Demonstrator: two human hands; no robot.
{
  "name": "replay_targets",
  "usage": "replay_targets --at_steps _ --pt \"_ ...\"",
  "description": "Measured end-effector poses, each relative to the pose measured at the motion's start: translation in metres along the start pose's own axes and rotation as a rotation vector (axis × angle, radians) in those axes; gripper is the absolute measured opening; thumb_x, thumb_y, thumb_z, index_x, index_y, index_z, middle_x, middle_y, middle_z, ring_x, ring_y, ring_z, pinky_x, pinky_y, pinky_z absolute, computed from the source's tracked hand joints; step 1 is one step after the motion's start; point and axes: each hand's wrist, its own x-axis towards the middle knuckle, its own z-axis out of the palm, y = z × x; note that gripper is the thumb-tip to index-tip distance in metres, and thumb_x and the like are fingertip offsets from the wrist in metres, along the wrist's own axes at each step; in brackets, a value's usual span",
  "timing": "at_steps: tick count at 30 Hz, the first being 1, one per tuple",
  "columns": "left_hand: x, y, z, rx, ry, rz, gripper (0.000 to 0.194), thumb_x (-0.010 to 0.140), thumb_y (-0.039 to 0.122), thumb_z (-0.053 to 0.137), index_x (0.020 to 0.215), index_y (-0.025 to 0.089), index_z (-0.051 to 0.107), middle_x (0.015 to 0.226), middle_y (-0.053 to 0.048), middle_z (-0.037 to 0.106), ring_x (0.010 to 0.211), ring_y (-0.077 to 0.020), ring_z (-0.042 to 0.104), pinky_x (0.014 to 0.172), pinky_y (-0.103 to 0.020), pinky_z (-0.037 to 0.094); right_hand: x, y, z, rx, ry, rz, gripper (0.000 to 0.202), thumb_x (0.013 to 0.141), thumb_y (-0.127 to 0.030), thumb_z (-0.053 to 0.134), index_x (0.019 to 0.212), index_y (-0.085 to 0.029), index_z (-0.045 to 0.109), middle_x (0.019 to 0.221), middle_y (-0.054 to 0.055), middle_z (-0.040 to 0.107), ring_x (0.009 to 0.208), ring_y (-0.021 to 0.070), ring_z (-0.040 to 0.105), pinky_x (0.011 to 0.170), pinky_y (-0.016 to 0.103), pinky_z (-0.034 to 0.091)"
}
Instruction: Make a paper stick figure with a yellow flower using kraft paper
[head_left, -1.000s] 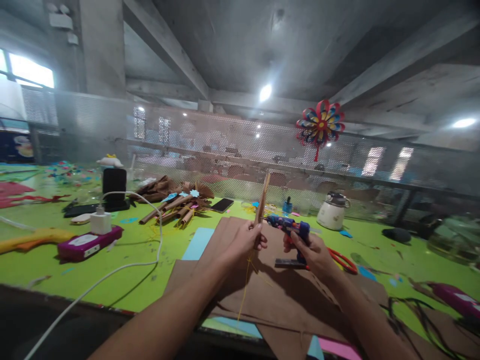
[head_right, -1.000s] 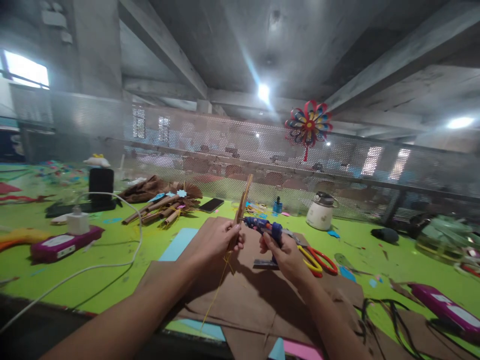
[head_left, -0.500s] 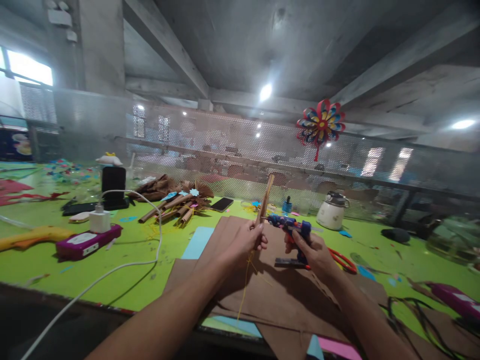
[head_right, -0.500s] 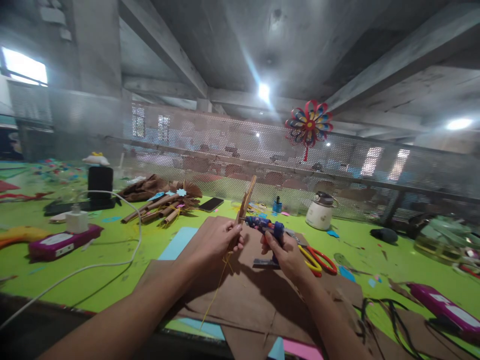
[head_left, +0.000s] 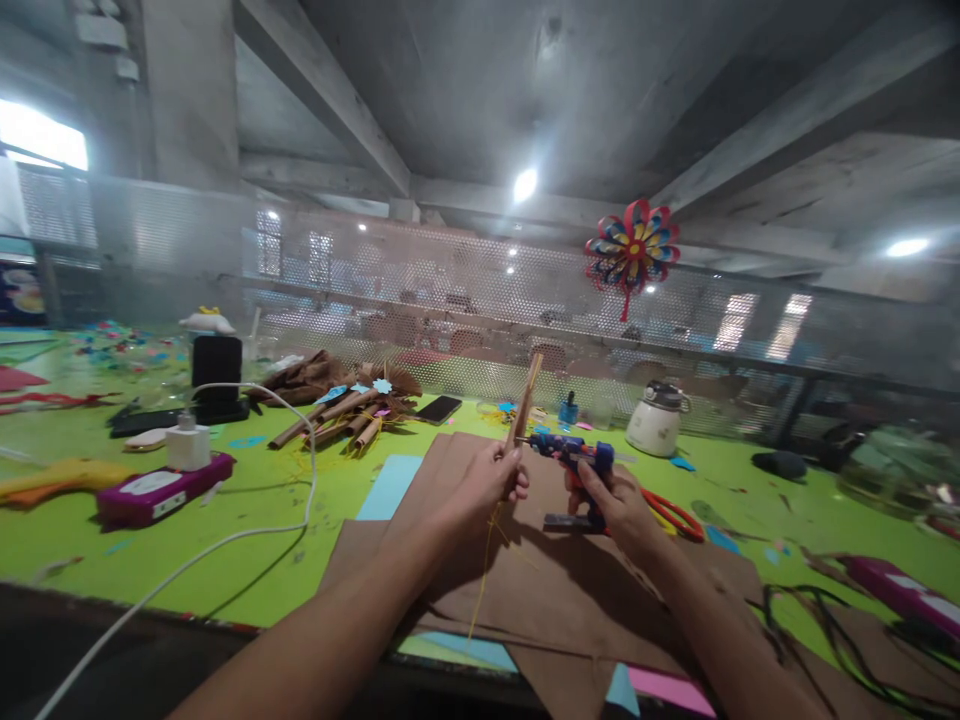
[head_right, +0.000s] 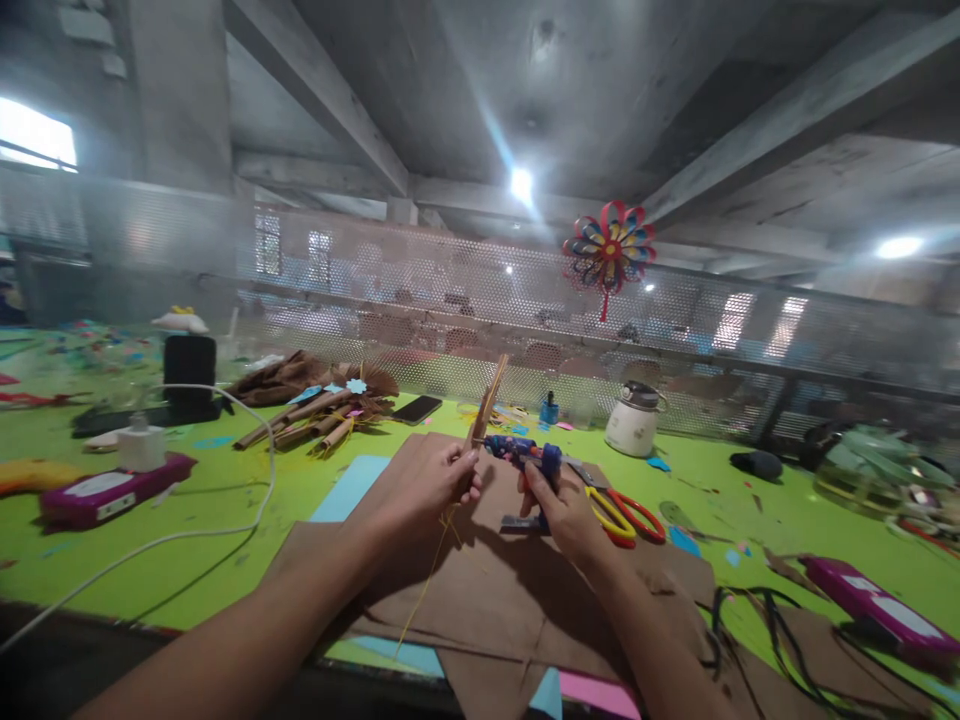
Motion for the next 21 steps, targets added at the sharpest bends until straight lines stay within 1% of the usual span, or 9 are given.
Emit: replay_targets --at_steps 3,10,17,21 --pt "0.0005 -0.0012 0.0 0.039 -0.003 0.051 0.025 0.084 0.043 0.053 0.077 0.021 0.044 0.063 0.0 0.052 0.053 -0.0104 0.047 0.054 -0.024 0.036 -0.001 0.0034 0.0015 0.05 0.006 0.027 0.045 0.088 -0.056 0.045 0.079 -0.015 0.06 0.062 0.003 0.06 0.058 0.0155 0.057 0.059 0.028 0.047" --pt "0.0062 -0.0073 -0.0043 -0.007 -0.04 0.036 0.025 0.085 0.043 0.053 0.079 0.02 0.044 0.066 0.0 0.052 0.054 -0.0096 0.049 0.055 -0.023 0.038 -0.0018 0.0049 0.0033 0.116 0.036 0.057 0.046 0.085 -0.059 0.049 0.083 -0.015 0.061 0.063 0.003 0.059 0.057 0.0157 0.056 0.056 0.028 0.047" --pt "0.0064 -0.009 -0.0062 0.02 -0.077 0.029 0.028 0.083 0.045 0.055 0.079 0.019 0.045 0.064 0.0 0.052 0.052 -0.0086 0.048 0.051 -0.022 0.034 -0.0023 -0.0015 0.0056 0.175 0.09 0.088 0.055 0.076 -0.07 0.051 0.074 -0.015 0.059 0.057 0.003 0.056 0.049 0.0147 0.054 0.049 0.027 0.047" --pt "0.0051 -0.0075 -0.0059 0.02 -0.092 0.034 0.03 0.082 0.047 0.056 0.077 0.019 0.046 0.064 -0.001 0.053 0.052 -0.0088 0.047 0.051 -0.023 0.034 -0.0016 -0.0016 0.0056 0.195 0.094 0.09 0.054 0.076 -0.069 0.052 0.076 -0.016 0.058 0.062 0.003 0.057 0.05 0.0144 0.054 0.049 0.027 0.046"
